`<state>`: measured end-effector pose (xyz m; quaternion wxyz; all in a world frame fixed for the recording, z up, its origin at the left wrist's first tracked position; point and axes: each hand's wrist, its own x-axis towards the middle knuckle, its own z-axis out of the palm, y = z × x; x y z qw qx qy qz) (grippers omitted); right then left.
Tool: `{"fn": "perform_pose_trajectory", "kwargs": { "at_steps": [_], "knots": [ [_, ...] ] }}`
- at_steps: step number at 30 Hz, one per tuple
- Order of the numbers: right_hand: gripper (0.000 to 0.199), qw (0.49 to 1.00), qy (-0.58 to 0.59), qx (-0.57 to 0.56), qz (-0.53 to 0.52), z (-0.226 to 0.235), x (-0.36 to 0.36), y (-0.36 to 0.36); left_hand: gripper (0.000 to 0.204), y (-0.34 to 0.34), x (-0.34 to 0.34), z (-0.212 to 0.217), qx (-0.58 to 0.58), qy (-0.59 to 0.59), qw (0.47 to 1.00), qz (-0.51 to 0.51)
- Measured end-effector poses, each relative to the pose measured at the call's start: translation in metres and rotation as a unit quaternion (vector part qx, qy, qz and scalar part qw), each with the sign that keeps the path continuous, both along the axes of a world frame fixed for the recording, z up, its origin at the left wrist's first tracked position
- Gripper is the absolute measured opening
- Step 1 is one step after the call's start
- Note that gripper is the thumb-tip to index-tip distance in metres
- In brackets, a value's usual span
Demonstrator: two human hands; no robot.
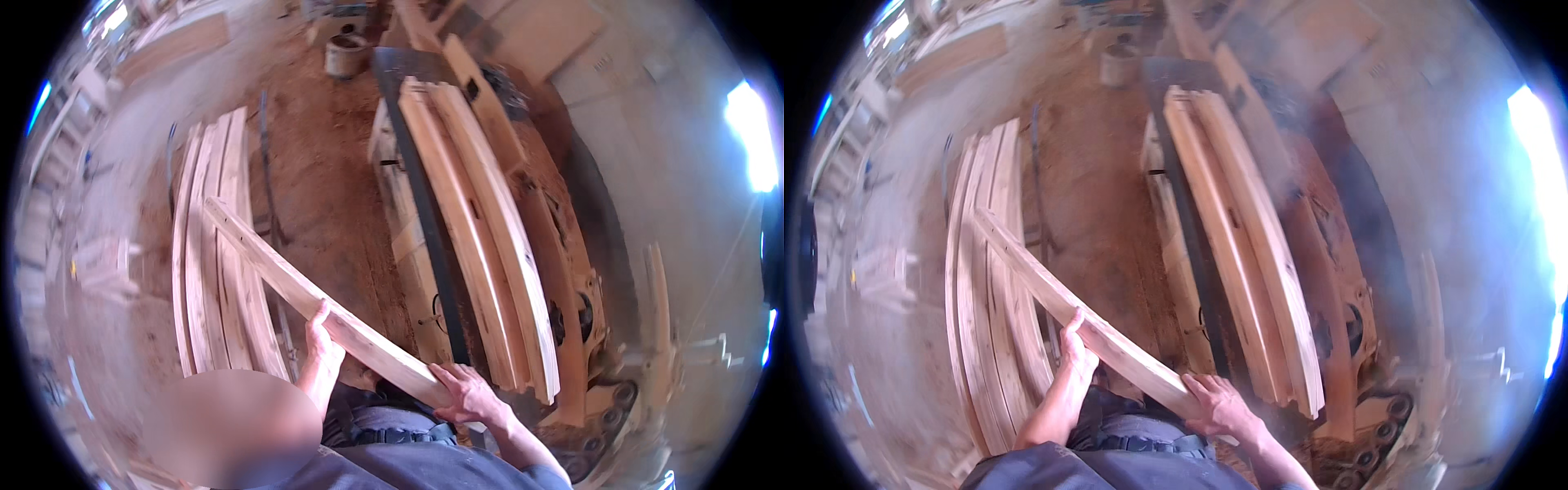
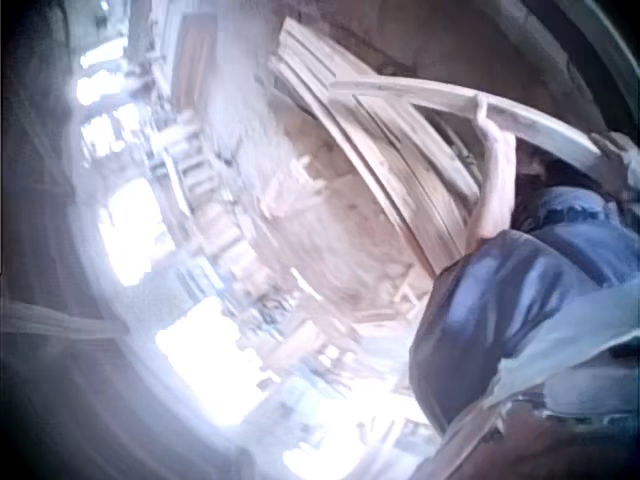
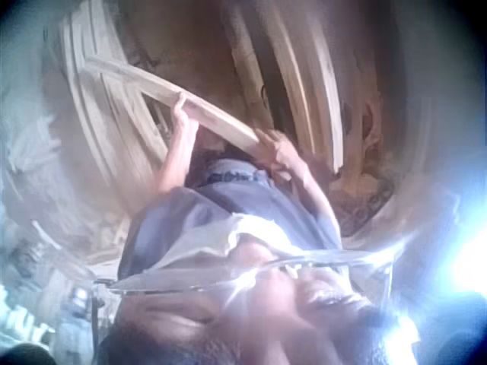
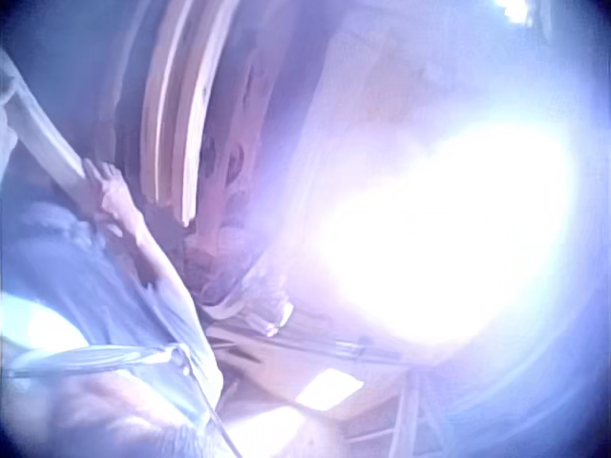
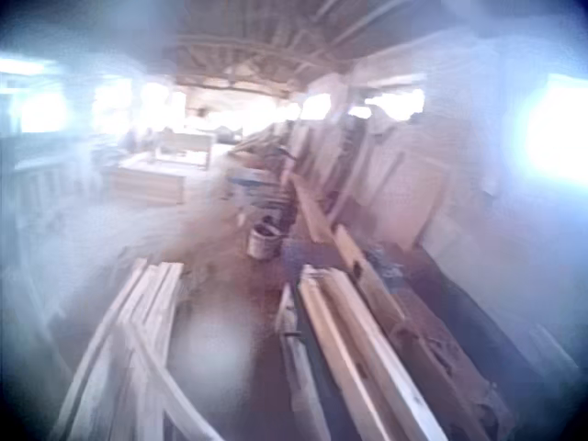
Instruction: The person uses an angle grinder to smooth the edges of wooden planks in a workshop. They pick up planks from a pile, grind the edges, and place them back down, repeating the process for multiple pieces.
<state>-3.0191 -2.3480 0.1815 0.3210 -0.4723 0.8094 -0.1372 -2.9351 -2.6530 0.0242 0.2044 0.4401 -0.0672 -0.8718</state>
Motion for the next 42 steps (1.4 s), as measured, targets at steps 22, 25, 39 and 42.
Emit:
{"fn": "perform_pose_trajectory", "kwargs": {
  "at_steps": [22, 25, 39, 42],
  "knots": [
    [0.08, 0.815, 0.307, 0.015, -0.491, -0.057, -0.011, 0.175, 0.059, 0.131, -0.338, 0.122, -0.854, 0.032, 0.382, -0.351],
    [0.096, 0.791, 0.273, -0.035, -0.546, -0.054, -0.013, 0.159, 0.06, 0.112, -0.402, 0.096, -0.798, 0.173, 0.329, -0.474],
    [0.066, 0.287, 0.126, -0.098, -0.945, -0.095, -0.031, -0.159, 0.044, 0.142, -0.509, 0.182, -0.035, 0.218, 0.132, -0.966],
    [0.06, 0.208, 0.057, -0.166, -0.962, -0.129, -0.037, -0.197, 0.042, 0.173, -0.517, 0.139, -0.091, 0.162, 0.113, -0.976]
  ]
}}
